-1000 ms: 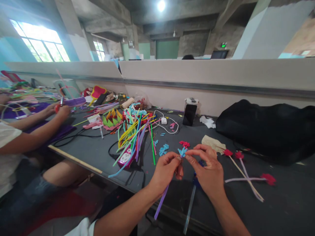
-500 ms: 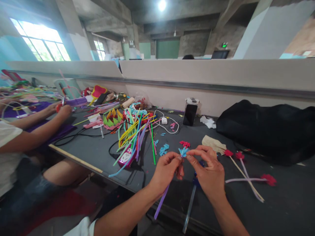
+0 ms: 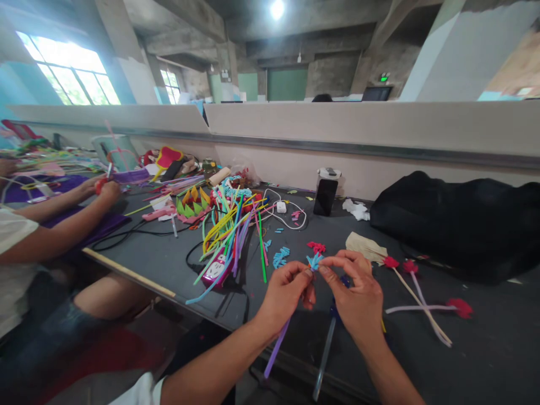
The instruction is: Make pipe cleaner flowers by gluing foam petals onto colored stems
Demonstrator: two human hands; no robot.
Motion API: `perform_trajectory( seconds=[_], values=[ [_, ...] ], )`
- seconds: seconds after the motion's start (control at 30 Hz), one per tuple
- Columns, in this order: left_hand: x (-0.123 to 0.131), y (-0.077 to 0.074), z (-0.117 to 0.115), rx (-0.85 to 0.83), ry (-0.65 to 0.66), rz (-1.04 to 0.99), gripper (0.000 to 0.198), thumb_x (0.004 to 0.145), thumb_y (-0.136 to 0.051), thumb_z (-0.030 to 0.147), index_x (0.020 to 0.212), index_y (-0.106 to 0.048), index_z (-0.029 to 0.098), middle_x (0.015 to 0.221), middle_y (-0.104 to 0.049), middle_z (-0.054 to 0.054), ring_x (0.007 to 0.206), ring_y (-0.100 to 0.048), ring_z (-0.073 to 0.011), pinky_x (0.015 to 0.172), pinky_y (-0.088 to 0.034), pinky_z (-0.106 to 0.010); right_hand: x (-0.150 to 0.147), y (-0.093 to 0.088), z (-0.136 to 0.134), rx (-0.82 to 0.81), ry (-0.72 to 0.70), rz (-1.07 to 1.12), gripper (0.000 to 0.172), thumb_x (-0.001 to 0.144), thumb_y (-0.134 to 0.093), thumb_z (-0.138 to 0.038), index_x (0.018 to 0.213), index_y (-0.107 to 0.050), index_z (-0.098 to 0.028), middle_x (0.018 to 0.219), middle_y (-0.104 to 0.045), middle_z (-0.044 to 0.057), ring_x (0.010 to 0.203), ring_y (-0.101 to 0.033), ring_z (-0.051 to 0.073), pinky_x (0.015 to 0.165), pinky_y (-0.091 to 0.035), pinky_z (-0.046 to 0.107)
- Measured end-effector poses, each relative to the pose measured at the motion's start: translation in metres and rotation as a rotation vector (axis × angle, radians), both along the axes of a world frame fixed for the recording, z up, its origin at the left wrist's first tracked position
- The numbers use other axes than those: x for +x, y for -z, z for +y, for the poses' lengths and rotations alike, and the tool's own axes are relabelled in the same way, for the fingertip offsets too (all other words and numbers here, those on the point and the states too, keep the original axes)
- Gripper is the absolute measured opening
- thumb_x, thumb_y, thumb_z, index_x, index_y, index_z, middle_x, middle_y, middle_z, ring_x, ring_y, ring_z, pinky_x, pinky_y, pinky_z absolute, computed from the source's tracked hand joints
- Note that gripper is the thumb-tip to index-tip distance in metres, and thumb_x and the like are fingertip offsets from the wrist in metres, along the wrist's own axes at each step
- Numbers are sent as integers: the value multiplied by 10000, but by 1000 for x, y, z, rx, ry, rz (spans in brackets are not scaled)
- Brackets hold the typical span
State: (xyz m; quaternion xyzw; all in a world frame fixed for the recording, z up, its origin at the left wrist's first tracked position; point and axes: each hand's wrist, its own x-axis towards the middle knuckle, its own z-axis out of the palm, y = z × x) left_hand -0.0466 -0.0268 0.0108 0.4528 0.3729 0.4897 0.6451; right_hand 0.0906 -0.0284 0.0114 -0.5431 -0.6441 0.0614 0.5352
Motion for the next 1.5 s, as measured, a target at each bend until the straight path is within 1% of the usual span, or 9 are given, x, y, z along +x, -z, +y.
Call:
perform_trajectory(
  seconds=[0.17, 0.43, 0.9, 1.03, 1.13, 1.23, 1.37, 1.43, 1.5],
  values=[
    [-1, 0, 0, 13, -9, 11, 223, 806, -578, 368, 723, -538, 164, 461, -552, 30, 393, -467, -89, 446, -387, -216, -1, 0, 0, 33, 5, -21, 160, 821, -624, -377, 805, -704, -240, 901, -589, 38, 915, -534, 212, 825, -397, 363],
    [1, 3, 0, 52, -25, 64, 210, 790, -601, 364, 734, -561, 165, 463, -556, 32, 400, -476, -92, 447, -397, -211, 1, -3, -2, 11, 26, -71, 151, 827, -619, -370, 804, -699, -244, 930, -583, 45, 953, -517, 227, 815, -397, 361],
    [1, 2, -1, 76, -39, 124, 213, 794, -594, 364, 728, -567, 163, 472, -557, 30, 410, -481, -92, 454, -406, -208, 0, -4, -2, 54, 33, -95, 126, 823, -636, -348, 827, -717, -251, 880, -574, 34, 898, -522, 211, 793, -407, 349],
    [1, 4, 1, 61, -45, 77, 235, 792, -603, 392, 743, -561, 166, 479, -557, 33, 411, -482, -93, 458, -400, -212, 1, -12, -7, 100, 17, -87, 164, 865, -590, -331, 935, -725, -269, 917, -593, 36, 909, -536, 198, 810, -422, 343],
    [0, 4, 2, 33, -15, 20, 267, 794, -604, 424, 756, -555, 164, 492, -563, 29, 412, -485, -92, 463, -390, -213, 6, -21, -11, 151, 50, -63, 186, 874, -580, -325, 993, -710, -266, 945, -612, 39, 919, -554, 198, 822, -427, 345],
    [-1, 4, 2, -1, 18, -51, 304, 797, -604, 459, 777, -555, 160, 524, -574, 21, 426, -498, -92, 482, -392, -217, 12, -27, -15, 177, 96, -35, 168, 861, -598, -336, 958, -709, -256, 938, -629, 41, 900, -575, 200, 805, -434, 345],
    [-2, 2, 1, -25, 42, -124, 324, 793, -620, 473, 810, -570, 153, 615, -599, 5, 469, -513, -86, 511, -399, -222, 17, -27, -16, 172, 100, -50, 153, 853, -607, -335, 923, -710, -245, 930, -642, 39, 911, -591, 201, 812, -437, 341],
    [-3, 2, 1, -65, 65, -157, 318, 778, -645, 463, 815, -577, 155, 666, -595, 5, 483, -507, -78, 490, -381, -213, 17, -27, -16, 162, 92, -60, 159, 856, -598, -342, 915, -710, -245, 927, -648, 39, 920, -595, 204, 829, -436, 347],
    [-4, 2, 2, -124, 88, -193, 315, 758, -672, 453, 817, -583, 157, 696, -570, 12, 489, -485, -65, 454, -332, -196, 17, -27, -16, 151, 81, -68, 172, 861, -586, -354, 909, -711, -246, 922, -657, 39, 915, -599, 206, 837, -437, 354]
  ],
)
